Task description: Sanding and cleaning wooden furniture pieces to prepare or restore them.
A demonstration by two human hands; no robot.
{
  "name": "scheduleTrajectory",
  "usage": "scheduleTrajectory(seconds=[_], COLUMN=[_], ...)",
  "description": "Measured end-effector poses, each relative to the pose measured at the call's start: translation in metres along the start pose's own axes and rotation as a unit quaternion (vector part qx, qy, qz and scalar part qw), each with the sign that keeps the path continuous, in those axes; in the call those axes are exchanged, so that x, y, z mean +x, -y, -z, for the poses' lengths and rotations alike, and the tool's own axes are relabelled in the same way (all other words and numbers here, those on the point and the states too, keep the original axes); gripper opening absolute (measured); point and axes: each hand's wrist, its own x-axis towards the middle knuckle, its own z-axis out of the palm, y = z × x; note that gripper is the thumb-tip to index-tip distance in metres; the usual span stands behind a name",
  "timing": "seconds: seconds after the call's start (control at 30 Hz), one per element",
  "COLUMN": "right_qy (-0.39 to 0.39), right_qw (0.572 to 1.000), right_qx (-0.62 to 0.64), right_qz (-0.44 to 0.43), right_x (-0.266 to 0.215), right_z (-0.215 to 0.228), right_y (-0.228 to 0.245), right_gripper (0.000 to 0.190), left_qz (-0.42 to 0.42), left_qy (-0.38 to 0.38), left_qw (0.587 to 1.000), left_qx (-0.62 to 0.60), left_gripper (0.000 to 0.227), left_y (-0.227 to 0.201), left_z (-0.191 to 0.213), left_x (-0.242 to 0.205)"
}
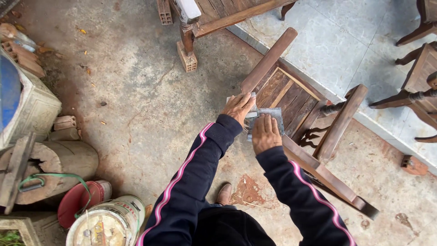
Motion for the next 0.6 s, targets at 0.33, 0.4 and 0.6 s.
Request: scheduleTrajectory(seconds=[0.33, 0.4, 0.6], right_qy=[-0.028, -0.012, -0.095], right_qw=[0.995, 0.997, 0.989], right_qx=[0.087, 0.071, 0.103], right_qz=[-0.032, -0.021, -0.039], right_x=[-0.040, -0.014, -0.064], right_z=[0.005, 0.000, 0.014], right_y=[-0.016, -0.005, -0.021], right_gripper=[0.060, 0.053, 0.048], left_qz=[-0.018, -0.019, -0.029], left_qy=[-0.041, -0.041, -0.035], left_qw=[0.999, 0.998, 0.997], left_qx=[0.020, 0.032, 0.063], left_gripper=[0.070, 0.068, 0.067], left_y=[0.000, 0.001, 0.002], left_z=[-0.005, -0.009, -0.001], left_x=[-0.004, -0.005, -0.008])
